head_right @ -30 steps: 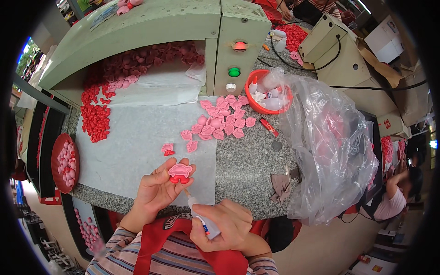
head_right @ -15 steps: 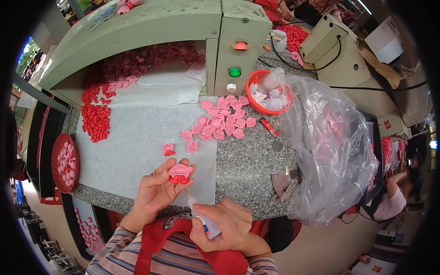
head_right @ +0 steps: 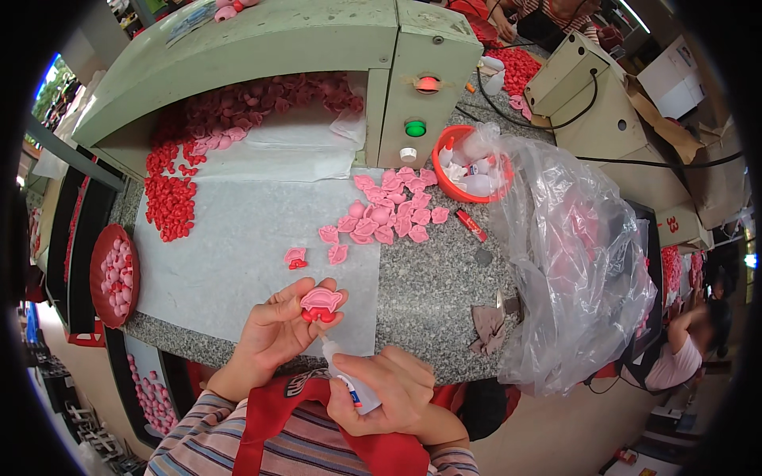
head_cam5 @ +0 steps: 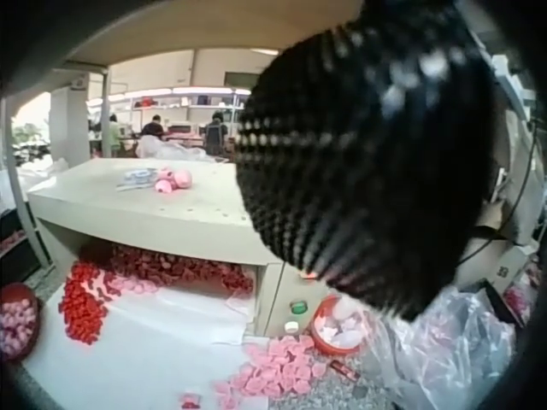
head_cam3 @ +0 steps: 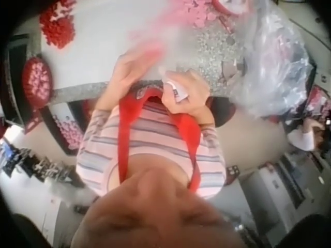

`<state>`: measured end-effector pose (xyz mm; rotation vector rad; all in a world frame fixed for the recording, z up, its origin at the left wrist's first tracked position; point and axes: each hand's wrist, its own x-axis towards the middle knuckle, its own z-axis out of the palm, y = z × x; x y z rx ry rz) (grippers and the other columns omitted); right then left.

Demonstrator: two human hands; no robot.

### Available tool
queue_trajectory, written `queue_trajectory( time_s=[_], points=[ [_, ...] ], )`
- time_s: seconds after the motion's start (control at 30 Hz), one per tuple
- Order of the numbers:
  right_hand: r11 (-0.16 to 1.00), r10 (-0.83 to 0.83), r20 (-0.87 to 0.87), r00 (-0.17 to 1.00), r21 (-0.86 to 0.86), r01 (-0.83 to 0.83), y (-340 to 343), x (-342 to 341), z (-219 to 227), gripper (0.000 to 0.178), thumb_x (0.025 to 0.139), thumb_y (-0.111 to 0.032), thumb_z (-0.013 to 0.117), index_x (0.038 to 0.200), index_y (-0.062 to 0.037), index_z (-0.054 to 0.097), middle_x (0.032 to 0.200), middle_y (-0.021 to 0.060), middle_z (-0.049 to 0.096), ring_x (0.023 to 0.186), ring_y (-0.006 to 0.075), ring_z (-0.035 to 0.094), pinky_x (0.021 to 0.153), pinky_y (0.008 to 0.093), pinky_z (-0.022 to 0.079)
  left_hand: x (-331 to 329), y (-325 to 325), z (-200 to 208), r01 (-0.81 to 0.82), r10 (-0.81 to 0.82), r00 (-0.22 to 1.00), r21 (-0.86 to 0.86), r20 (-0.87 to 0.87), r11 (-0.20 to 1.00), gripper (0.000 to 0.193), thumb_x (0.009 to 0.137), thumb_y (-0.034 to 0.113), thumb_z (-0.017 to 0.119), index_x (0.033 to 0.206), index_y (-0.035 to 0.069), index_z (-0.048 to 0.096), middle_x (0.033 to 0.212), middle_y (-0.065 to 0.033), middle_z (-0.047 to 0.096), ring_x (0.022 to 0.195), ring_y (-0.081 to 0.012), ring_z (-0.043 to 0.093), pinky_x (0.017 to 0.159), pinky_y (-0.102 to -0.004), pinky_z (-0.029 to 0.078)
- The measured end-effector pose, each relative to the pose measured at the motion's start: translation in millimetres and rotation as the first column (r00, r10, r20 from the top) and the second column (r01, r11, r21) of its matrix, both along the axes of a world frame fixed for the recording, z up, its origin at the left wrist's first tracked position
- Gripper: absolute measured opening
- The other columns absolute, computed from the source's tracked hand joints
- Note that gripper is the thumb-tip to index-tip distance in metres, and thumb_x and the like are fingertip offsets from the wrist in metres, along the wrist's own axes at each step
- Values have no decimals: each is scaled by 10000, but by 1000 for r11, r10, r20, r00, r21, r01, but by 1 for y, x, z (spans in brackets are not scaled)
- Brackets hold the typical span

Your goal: Assembling small pink plastic flowers by gluing pieces together at a factory workbench.

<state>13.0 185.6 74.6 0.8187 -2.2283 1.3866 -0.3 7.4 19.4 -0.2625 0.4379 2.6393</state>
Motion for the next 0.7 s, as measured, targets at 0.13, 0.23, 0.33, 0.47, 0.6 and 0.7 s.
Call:
queue_trajectory(
  time_s=[0.13, 0.23, 0.33, 0.47, 0.6, 0.7],
  points=[
    [1000, -5, -2, 1000, -5, 5, -2, -1, -1, 298, 610, -52, 653, 900, -6, 599, 588, 43, 576, 406, 138, 473, 381, 222, 367, 0, 1, 0, -1, 1, 1000, -5, -7, 1000, 277, 819, 59, 564, 1094, 68, 598, 1246, -127, 493, 1225, -344, 384, 1019, -447, 349],
    [1000, 4, -7, 1000, -8, -4, -2, -2, -1, 301, 611, -51, 651, 904, -7, 599, 584, 42, 572, 403, 137, 468, 379, 222, 364, 0, 0, 0, -2, 2, 1000, -2, -25, 1000, 279, 820, 60, 564, 1096, 69, 597, 1247, -126, 493, 1225, -344, 384, 1018, -449, 349],
    [1000, 2, -10, 1000, -10, -2, -2, -2, -2, 307, 611, -51, 651, 909, -7, 598, 580, 41, 567, 401, 135, 464, 377, 224, 361, 0, 1, 0, -2, 2, 1000, -17, -14, 1000, 278, 822, 62, 562, 1098, 70, 597, 1245, -124, 495, 1223, -343, 387, 1014, -450, 353],
    [1000, -1, -10, 1000, -3, 1, -2, -2, -3, 306, 610, -50, 651, 908, -6, 599, 577, 37, 562, 398, 134, 459, 376, 225, 358, 0, 1, 1, -2, 2, 1000, -19, -22, 1000, 278, 822, 65, 563, 1097, 69, 597, 1245, -125, 494, 1221, -344, 389, 1010, -449, 358],
    [1000, -8, -15, 1000, -13, 7, -3, -1, -3, 305, 606, -48, 650, 904, -7, 600, 574, 35, 558, 400, 134, 460, 375, 225, 359, 0, 0, 1, -6, 6, 1000, -14, -15, 1000, 278, 822, 65, 563, 1097, 68, 597, 1242, -125, 497, 1222, -342, 389, 1005, -447, 364],
    [1000, -5, -16, 1000, -12, 5, -5, -1, -4, 305, 605, -47, 650, 903, -8, 600, 574, 35, 557, 403, 135, 462, 375, 226, 360, 1, -2, 1, -12, 12, 1000, -7, -23, 1000, 276, 822, 64, 561, 1096, 68, 598, 1240, -125, 498, 1223, -341, 388, 1005, -446, 365]
  ],
)
